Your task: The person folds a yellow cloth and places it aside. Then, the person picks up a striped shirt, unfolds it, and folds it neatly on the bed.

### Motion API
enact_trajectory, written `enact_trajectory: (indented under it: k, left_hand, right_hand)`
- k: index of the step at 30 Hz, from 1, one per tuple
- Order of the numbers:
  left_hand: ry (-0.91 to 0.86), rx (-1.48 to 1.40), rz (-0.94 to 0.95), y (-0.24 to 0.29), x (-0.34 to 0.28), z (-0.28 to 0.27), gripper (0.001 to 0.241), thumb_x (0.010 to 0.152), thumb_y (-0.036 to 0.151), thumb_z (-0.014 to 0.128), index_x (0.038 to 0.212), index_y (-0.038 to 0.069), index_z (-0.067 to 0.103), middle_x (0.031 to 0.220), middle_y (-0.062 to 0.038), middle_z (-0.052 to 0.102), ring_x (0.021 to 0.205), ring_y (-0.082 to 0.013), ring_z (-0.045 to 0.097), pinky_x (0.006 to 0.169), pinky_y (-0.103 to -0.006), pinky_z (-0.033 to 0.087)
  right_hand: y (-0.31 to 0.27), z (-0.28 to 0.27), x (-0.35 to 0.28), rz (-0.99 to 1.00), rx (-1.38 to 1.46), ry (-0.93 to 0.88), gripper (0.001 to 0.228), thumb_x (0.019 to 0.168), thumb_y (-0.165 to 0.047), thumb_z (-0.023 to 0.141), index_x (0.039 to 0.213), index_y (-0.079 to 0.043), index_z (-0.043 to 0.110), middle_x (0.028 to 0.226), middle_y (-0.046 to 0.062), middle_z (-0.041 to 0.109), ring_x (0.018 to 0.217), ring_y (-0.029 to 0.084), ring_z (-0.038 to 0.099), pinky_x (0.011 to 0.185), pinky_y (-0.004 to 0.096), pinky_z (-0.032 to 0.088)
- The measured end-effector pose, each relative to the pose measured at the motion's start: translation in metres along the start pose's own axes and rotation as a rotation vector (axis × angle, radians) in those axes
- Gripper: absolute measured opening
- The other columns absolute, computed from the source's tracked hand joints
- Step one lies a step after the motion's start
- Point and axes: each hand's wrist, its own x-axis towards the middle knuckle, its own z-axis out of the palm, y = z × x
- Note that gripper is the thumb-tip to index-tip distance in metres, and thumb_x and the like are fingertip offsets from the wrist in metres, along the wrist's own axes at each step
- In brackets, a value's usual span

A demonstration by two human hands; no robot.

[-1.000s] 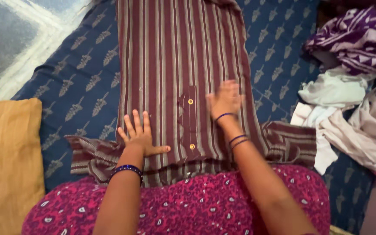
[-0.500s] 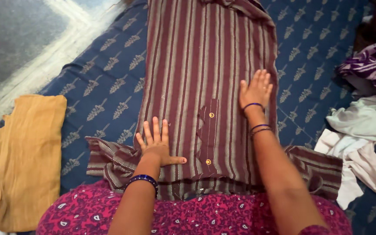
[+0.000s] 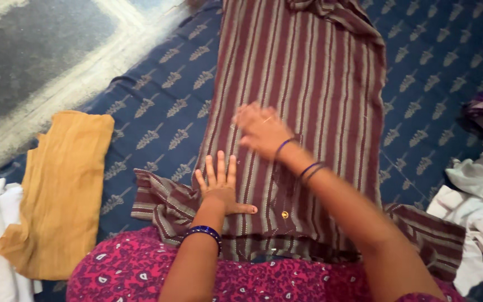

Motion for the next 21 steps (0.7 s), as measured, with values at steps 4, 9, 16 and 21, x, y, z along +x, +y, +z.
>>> enact_trajectory:
  k: [4,9,16,21]
  left_hand:
    - [-0.015,-0.017,0.021,-0.003,0.002,0.000,0.166,0.053,0.084,0.082,0.161,0.018,-0.026,0.167,-0.017,-0.036,0.148,-0.0424,-0.038,0.117,-0.0688,-0.015]
    - [-0.009,-0.035,0.019,-0.002,0.002,0.002,0.166,0.053,0.083,0.081,0.161,0.017,-0.025,0.167,-0.015,-0.035,0.149,-0.0422,-0.037,0.116,-0.0681,-0.017]
    - [-0.153,0.071,-0.003,-0.002,0.014,0.008,0.157,0.058,0.090,0.073,0.163,0.013,-0.014,0.169,-0.016,-0.025,0.153,-0.0480,-0.036,0.119,-0.0718,-0.018]
    - [0.004,-0.028,0.011,-0.005,0.007,0.006,0.167,0.050,0.083,0.082,0.162,0.019,-0.024,0.168,-0.014,-0.034,0.149,-0.0429,-0.036,0.116,-0.0695,-0.015]
  right_hand:
    - [0.083,-0.013,0.005,0.466,-0.075,0.503,0.069,0.100,-0.045,0.057,0.156,-0.010,0.039,0.159,0.022,0.031,0.145,0.039,0.027,0.110,0.060,0.027]
    - [0.023,-0.005,0.032,0.438,-0.109,0.070,0.063,0.099,-0.047,0.055,0.150,-0.011,0.047,0.166,0.011,0.037,0.157,0.029,0.031,0.122,0.050,0.033]
    - [-0.087,0.025,0.041,-0.450,0.020,0.267,0.076,0.098,-0.052,0.057,0.157,-0.012,0.032,0.165,0.015,0.033,0.152,0.032,0.025,0.118,0.057,0.020]
    - [-0.026,0.003,0.098,0.053,-0.030,0.152,0.088,0.099,-0.055,0.050,0.165,-0.008,0.016,0.169,0.018,0.023,0.158,0.031,0.019,0.124,0.053,0.016]
